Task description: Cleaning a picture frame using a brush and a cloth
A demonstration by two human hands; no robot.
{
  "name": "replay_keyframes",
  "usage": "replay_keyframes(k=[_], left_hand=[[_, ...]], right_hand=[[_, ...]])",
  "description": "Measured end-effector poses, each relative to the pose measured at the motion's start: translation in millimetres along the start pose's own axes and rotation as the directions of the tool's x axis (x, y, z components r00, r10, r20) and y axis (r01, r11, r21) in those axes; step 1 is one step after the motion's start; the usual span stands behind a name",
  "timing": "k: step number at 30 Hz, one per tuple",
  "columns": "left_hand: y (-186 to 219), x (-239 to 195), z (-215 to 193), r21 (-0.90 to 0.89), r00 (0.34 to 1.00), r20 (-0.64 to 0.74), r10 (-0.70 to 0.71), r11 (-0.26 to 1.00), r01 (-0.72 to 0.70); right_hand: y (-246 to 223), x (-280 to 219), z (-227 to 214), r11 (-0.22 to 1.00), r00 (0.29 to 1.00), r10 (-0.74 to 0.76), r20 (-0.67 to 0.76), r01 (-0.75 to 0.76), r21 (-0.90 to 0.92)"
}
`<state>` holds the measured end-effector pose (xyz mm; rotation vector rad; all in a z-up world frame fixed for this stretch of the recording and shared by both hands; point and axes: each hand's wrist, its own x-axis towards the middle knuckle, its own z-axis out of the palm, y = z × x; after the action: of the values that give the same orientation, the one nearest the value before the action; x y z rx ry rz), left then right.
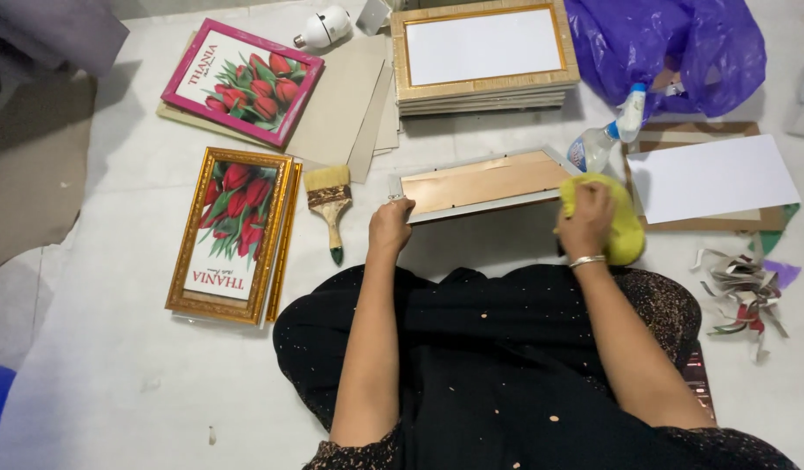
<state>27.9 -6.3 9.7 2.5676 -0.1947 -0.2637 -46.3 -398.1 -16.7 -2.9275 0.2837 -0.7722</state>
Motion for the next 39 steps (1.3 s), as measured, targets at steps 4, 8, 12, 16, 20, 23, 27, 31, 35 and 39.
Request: replay_keyframes(k=[4,8,12,16,20,23,27,31,35,39], left_hand=[[2,0,-9,-0.007,1.0,0.004,-0.012,1.0,0.012],[2,-2,-9,-0.006,1.0,0.008,-0.012,1.0,0.012],[1,2,-4,0.004,1.0,-0.001,-0.004,1.0,0.004],[-4,5,0,-0.005,1.0,-0.009,-0.016,1.0,0.016],[0,5,-1,0.008,1.0,0.01,-0.019,1.0,0.019],[-12,12,14,0.007,0.999,0.02,-0.034,0.999,0.034],[-25,24,27,-0.019,0.999,0.027,-0.024,1.0,0.024],[-8,10,4,-0.017,0.999,0.041,-0.032,0.999,0.033],[-6,9,0,-0.002,0.999,0.045,-0.022,1.0,0.022],[2,5,-10,-0.008,0.999,0.039,-0.012,1.0,0.012]], right_hand=[[-3,-6,18,0.992,0.993,-0.09,0.078,0.083,0.09],[29,8,-11,0.999,1.0,-0.009,0.012,0.008,0.041],[11,2,0,0.999,0.999,0.034,-0.031,-0.034,-0.021],[-63,-25,8,1.0,0.998,0.018,0.061,-0.018,0.01],[-141,-41,18,0.983,0.977,-0.181,0.109,0.181,0.006],[-198,-43,26,0.939,0.932,-0.339,0.127,0.328,0.101],[-240,-37,32,0.873,0.875,-0.479,0.069,0.466,0.147],[-200,-32,42,0.858,0.862,-0.504,0.053,0.493,0.147],[-116,-22,10,0.936,0.931,-0.35,0.099,0.344,0.074],[-27,1,-9,0.971,0.964,-0.233,0.126,0.238,-0.028]])
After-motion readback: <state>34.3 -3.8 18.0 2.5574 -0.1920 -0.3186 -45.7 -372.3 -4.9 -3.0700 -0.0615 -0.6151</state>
